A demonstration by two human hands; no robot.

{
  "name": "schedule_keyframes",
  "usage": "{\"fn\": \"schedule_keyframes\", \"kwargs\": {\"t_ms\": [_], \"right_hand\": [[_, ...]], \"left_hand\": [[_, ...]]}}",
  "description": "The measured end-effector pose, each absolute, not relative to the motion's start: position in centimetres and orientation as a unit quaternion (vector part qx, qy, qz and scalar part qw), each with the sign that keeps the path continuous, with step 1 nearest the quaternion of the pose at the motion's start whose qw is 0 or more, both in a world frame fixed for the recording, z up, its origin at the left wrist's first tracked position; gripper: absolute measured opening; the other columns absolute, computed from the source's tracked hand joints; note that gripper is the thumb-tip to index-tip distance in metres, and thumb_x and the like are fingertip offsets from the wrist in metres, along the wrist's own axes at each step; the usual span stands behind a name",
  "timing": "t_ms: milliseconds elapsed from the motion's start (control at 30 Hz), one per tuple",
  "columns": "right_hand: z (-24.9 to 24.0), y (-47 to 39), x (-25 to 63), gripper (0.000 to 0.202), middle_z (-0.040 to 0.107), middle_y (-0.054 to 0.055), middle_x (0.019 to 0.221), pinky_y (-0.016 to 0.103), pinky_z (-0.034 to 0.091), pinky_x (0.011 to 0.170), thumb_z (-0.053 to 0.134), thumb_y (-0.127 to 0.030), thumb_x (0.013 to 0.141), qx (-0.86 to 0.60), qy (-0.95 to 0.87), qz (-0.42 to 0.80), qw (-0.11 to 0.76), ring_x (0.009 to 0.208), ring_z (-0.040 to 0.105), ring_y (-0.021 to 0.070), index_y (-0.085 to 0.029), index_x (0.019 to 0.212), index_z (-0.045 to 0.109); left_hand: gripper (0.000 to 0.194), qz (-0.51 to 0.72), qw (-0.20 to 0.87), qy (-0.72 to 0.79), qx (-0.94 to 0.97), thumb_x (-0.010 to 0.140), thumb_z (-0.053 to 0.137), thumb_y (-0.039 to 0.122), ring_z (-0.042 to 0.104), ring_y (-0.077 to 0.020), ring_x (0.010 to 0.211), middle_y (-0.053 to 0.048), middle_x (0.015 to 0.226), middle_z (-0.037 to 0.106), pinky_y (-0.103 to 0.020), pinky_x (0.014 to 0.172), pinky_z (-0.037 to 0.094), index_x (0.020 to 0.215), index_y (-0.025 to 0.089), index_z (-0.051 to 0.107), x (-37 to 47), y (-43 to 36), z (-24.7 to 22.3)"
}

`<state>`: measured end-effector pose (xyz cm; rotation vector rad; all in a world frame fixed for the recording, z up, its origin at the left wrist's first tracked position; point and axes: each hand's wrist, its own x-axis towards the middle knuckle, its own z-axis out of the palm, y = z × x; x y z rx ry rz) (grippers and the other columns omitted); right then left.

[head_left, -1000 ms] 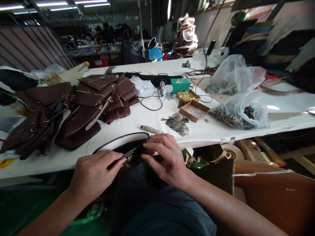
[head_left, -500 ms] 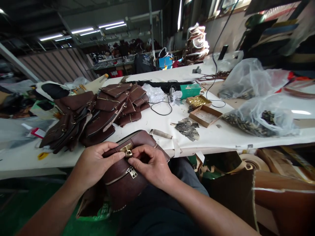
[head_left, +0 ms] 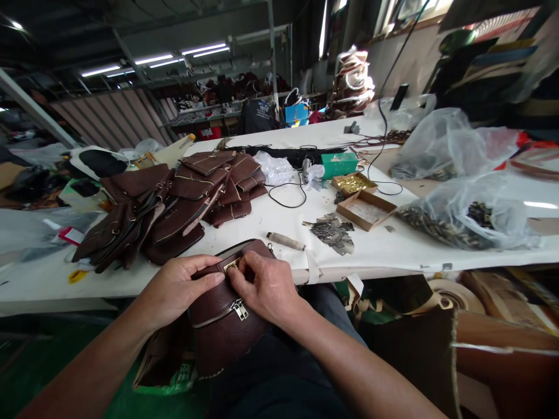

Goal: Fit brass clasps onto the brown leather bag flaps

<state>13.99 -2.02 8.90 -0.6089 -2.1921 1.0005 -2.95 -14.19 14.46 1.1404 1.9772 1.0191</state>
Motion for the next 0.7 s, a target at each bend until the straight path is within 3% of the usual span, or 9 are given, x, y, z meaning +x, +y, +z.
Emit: {"fn": "schedule_keyframes", "kwargs": {"t_ms": [200, 433, 700], "right_hand": [[8.6, -1.8, 14.1, 0.028, 0.066, 0.0, 0.071, 0.03, 0.03, 0.063, 0.06, -0.034, 0.103, -0.187, -0.854, 0.341, 0.345, 0.063, 0.056, 0.0139, -0.022, 0.078, 0.058], [6.7, -2.3, 13.7, 0.014, 0.078, 0.003, 0.09, 0.031, 0.048, 0.075, 0.069, -0.034, 0.101, -0.17, -0.776, 0.431, 0.428, 0.08, 0.071, 0.0186, -0.025, 0.09, 0.07], [6.0, -2.5, 13.5, 0.026, 0.076, 0.004, 0.079, 0.034, 0.047, 0.073, 0.064, -0.036, 0.105, -0.152, -0.795, 0.391, 0.438, 0.073, 0.068, 0.0192, -0.024, 0.082, 0.07]], "left_hand": [[0.044, 0.393, 0.315, 0.749, 0.43, 0.081, 0.084, 0.051, 0.08, -0.0296, 0.095, -0.009, 0.108, 0.085, -0.034, 0.079, 0.065, 0.112, 0.019, 0.083, -2.6, -13.9, 14.2], [0.04, 0.394, 0.326, 0.742, 0.434, 0.082, 0.083, 0.049, 0.08, -0.029, 0.093, -0.009, 0.107, 0.085, -0.035, 0.078, 0.067, 0.11, 0.02, 0.084, -2.5, -13.8, 14.3], [0.04, 0.389, 0.347, 0.74, 0.426, 0.084, 0.082, 0.049, 0.08, -0.0272, 0.093, -0.008, 0.109, 0.085, -0.033, 0.078, 0.065, 0.113, 0.021, 0.084, -2.7, -13.9, 13.9]]}}
